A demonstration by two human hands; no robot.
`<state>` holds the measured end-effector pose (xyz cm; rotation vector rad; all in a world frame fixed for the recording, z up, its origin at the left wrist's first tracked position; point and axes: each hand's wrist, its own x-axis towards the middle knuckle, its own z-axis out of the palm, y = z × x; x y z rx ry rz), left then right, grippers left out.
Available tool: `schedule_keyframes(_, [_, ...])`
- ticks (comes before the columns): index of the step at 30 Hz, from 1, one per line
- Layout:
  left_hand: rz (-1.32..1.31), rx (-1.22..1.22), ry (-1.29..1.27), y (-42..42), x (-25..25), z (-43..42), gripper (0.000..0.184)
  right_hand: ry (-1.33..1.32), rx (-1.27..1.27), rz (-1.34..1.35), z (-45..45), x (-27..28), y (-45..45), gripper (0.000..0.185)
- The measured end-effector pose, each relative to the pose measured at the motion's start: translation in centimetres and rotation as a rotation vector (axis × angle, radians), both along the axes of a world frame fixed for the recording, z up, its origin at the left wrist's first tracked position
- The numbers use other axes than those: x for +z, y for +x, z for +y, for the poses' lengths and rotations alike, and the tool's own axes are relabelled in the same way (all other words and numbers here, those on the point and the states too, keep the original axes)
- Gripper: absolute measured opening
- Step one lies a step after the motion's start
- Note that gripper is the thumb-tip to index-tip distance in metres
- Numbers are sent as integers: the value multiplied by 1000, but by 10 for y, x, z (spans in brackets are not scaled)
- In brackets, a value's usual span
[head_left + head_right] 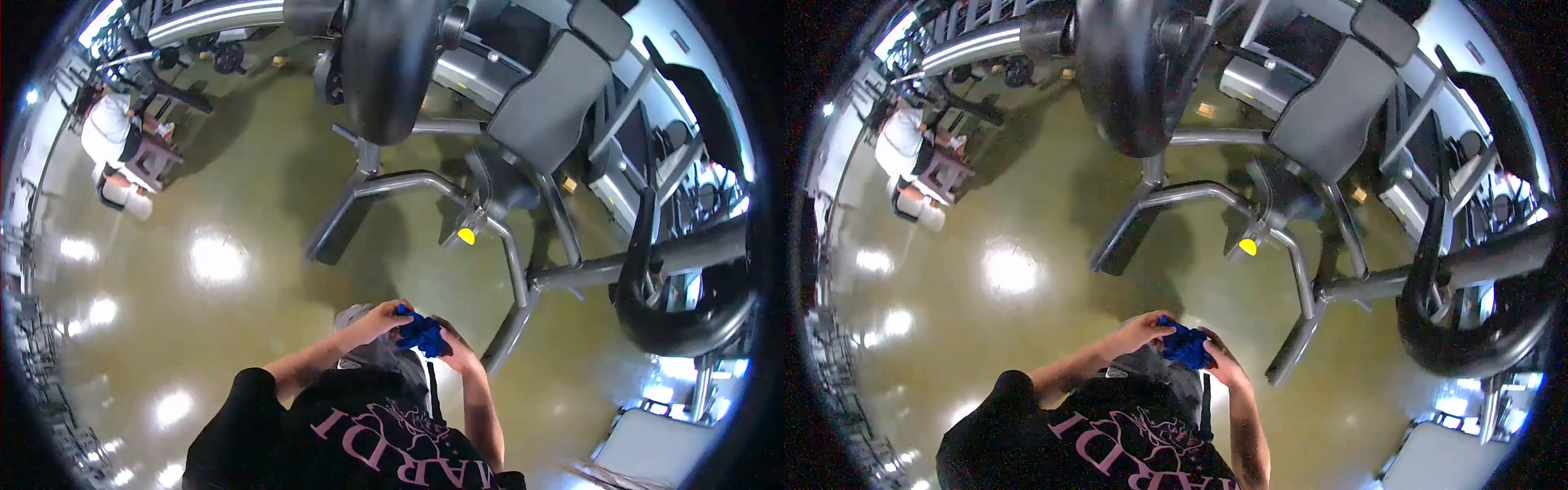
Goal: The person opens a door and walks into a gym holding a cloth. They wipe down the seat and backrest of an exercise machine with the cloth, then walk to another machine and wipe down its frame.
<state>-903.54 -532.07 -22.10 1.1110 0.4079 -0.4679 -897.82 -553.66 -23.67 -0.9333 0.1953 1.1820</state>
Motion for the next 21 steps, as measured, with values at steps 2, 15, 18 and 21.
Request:
schedule_keyframes(2, [29, 66, 29, 8, -6, -9, 26, 0, 93, -41, -2, 5, 22, 53])
schedule_keyframes(15, [151, 449, -15, 118, -15, -4, 27, -196, 197, -442, 19, -19, 194, 32])
schedule_keyframes(18, [97, 420, 40, 156, -14, -4, 29, -152, 234, -439, 17, -33, 236, 33])
schedule_keyframes(21, [78, 331, 141, 189, -27, -6, 30, -131, 183, -417, 17, -33, 264, 35])
